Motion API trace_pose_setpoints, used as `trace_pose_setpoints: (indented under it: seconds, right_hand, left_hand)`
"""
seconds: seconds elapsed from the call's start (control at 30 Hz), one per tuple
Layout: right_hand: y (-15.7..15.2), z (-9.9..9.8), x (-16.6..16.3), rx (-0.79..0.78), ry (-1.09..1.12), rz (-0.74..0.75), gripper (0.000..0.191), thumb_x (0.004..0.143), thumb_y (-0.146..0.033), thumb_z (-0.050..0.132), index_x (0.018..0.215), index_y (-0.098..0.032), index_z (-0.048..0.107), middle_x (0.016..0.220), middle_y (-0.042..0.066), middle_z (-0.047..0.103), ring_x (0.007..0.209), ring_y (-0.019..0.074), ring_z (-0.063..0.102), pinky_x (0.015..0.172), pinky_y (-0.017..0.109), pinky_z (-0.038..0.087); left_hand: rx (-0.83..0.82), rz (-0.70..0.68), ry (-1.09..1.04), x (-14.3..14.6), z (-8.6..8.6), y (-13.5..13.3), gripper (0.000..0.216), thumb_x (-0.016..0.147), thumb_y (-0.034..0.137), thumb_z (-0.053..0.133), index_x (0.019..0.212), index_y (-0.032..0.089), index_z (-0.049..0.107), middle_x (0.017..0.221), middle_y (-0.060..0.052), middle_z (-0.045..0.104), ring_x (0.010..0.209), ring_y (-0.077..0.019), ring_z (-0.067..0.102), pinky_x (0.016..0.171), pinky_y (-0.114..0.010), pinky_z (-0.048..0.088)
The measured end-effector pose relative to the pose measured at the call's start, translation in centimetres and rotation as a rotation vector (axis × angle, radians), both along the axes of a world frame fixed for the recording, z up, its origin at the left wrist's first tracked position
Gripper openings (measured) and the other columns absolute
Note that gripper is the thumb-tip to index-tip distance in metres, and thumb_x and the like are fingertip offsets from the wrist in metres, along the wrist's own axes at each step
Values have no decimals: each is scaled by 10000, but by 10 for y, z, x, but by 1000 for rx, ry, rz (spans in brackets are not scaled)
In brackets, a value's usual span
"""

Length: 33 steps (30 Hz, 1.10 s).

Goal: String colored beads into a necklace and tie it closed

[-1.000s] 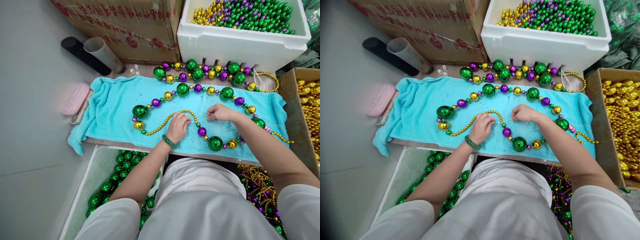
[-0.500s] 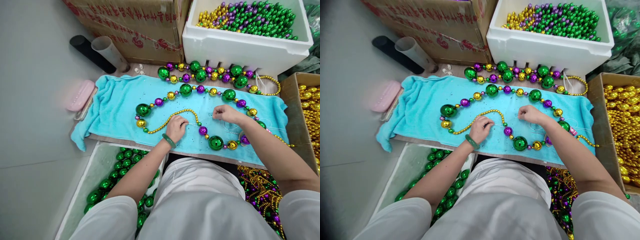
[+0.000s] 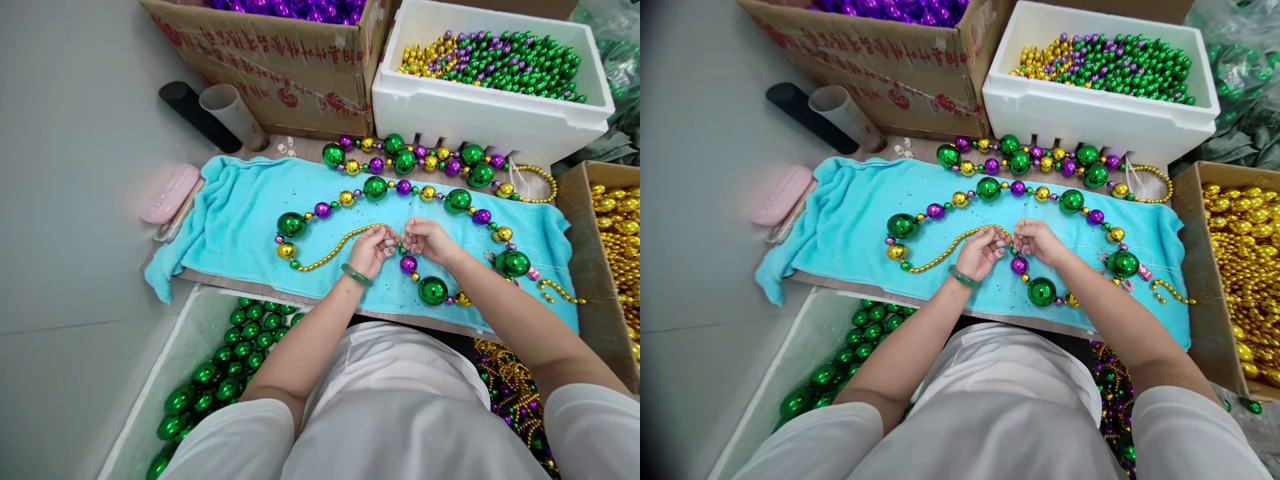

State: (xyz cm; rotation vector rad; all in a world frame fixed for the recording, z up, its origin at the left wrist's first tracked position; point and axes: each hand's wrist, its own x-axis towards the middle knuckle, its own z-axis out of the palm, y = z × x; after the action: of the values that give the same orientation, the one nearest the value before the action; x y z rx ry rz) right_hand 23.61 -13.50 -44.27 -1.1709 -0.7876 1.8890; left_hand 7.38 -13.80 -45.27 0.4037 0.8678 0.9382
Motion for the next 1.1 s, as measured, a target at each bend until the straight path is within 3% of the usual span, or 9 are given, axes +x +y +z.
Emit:
trace_pose_setpoints:
  seconds: [0.17, 0.4, 0.5, 0.63, 0.77, 0.87, 1.1]
  right_hand:
    - [2, 4, -7, -20, 2, -2, 271, 618, -299, 685, 698, -185, 452, 523, -45, 478, 439, 81, 457, 360, 178, 248]
    - [4, -5, -11, -89, -39, -105, 290, 586, -239, 701, 666, -188, 427, 464, -79, 379, 357, 44, 331, 334, 171, 144]
    - [2, -5, -7, -77, -33, -140, 288, 579, -258, 718, 658, -179, 453, 471, -70, 415, 374, 48, 372, 338, 172, 178]
    - [-3, 3, 3, 80, -100, -140, 271, 558, -263, 751, 746, -151, 591, 644, 23, 632, 610, 132, 595, 461, 211, 390]
    - [-5, 7, 9, 264, -369, -143, 271, 600, -258, 708, 843, -159, 638, 707, 28, 686, 661, 146, 612, 522, 237, 407]
    - [-6, 7, 8, 428, -492, -164, 325, 675, -238, 646, 994, -183, 613, 717, -2, 687, 729, 148, 635, 660, 271, 451]
    - [-2, 12, 1, 649, -665, -98, 282, 761, -189, 558, 1039, -178, 603, 788, 13, 704, 801, 162, 654, 734, 293, 465]
  left_hand:
    - [4, -21, -51, 1, -1, 3, 103, 819, 237, 590, 809, 135, 577, 610, 24, 548, 522, -77, 557, 514, -212, 442]
    - [135, -71, 230, 0, 0, 2, 148, 795, 201, 604, 672, 141, 547, 495, 33, 486, 436, -66, 448, 450, -194, 382]
    - [167, -108, 330, -1, 1, 3, 164, 782, 214, 615, 651, 139, 550, 480, 39, 478, 419, -58, 438, 433, -182, 368]
    - [178, -220, 451, 0, 7, 7, 122, 752, 219, 634, 683, 121, 608, 505, 31, 514, 425, -58, 473, 412, -172, 367]
    - [179, -235, 538, 4, 12, 10, 94, 730, 212, 645, 729, 119, 653, 595, 7, 582, 499, -85, 561, 421, -182, 401]
    - [191, -265, 612, 8, 13, 11, 83, 724, 178, 631, 758, 121, 680, 629, 0, 610, 510, -88, 568, 426, -187, 407]
    - [333, -373, 904, 9, 12, 19, 153, 731, 257, 632, 760, 136, 721, 525, 17, 572, 463, -86, 501, 433, -196, 370]
